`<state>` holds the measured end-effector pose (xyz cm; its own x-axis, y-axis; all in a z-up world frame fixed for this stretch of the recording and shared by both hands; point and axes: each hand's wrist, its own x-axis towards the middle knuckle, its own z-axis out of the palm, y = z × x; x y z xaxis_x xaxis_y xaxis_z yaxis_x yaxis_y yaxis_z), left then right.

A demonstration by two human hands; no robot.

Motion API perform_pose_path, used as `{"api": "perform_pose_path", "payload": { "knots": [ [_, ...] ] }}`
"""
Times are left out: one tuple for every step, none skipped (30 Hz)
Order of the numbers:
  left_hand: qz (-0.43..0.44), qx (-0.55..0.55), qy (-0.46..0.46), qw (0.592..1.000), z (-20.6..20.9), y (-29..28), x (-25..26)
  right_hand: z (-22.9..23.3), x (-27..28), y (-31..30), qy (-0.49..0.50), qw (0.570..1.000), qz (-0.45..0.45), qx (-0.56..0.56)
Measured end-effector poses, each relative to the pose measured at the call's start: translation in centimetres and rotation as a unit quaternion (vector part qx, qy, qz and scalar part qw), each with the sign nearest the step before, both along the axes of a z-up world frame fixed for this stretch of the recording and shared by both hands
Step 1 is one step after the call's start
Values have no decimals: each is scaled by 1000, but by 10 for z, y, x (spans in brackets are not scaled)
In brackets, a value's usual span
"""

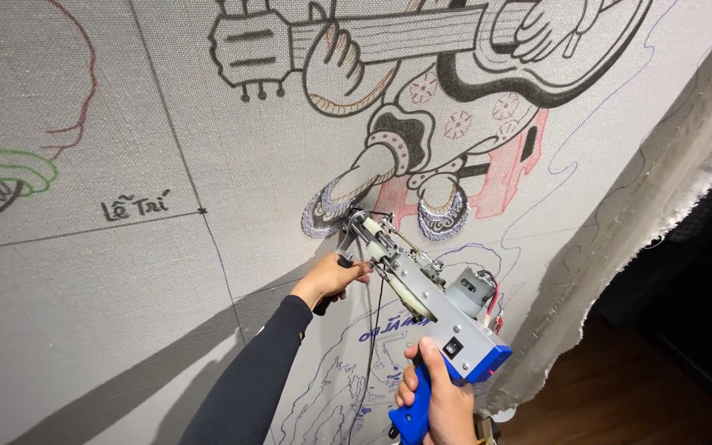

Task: The person tuftss a rug on a vertical frame using a tufting gun and trims excess yarn with scissors.

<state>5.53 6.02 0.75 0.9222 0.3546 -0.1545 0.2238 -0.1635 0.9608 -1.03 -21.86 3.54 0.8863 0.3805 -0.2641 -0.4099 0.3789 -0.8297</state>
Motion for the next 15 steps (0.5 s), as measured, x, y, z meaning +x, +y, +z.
{"api": "perform_pose_path", "payload": {
  "knots": [
    [1,-3,-12,1000,-5,2,3,0,0,1,0,1000,0,-2],
    [2,-3,-13,1000,-3,1,2,-2,1,1,0,1000,0,-3],
    [6,-3,-7,1000,-2,-1,1,-4,2,1,0,1000,-1,-6],
    [11,-2,-3,1000,1,-1,1,-5,4,2,1,1000,-3,-8],
    [11,-2,-4,1000,2,-1,2,-7,6,2,-1,1000,-2,-7],
    [14,6,0,1000,2,-1,2,-9,7,1,-4,1000,-1,-7],
    [17,14,4,1000,2,-1,3,-11,9,1,-8,1000,0,-6],
    [18,14,4,1000,4,-1,3,-11,9,2,-9,1000,1,-6],
    [17,19,12,1000,7,-1,3,-11,10,3,-10,1000,0,-3],
    [17,24,21,999,9,-1,3,-10,9,3,-11,1000,0,-1],
    [17,23,22,999,8,-1,4,-7,9,4,-10,1000,0,-2],
    [19,28,13,999,7,1,5,-4,8,5,-3,1000,0,-1],
    [21,34,4,999,6,2,6,-1,7,6,4,1000,0,-1],
    [20,34,4,999,7,1,4,-2,7,6,5,1000,0,-1],
    [20,31,5,999,8,0,2,-3,8,5,6,1000,2,0]
  ]
}}
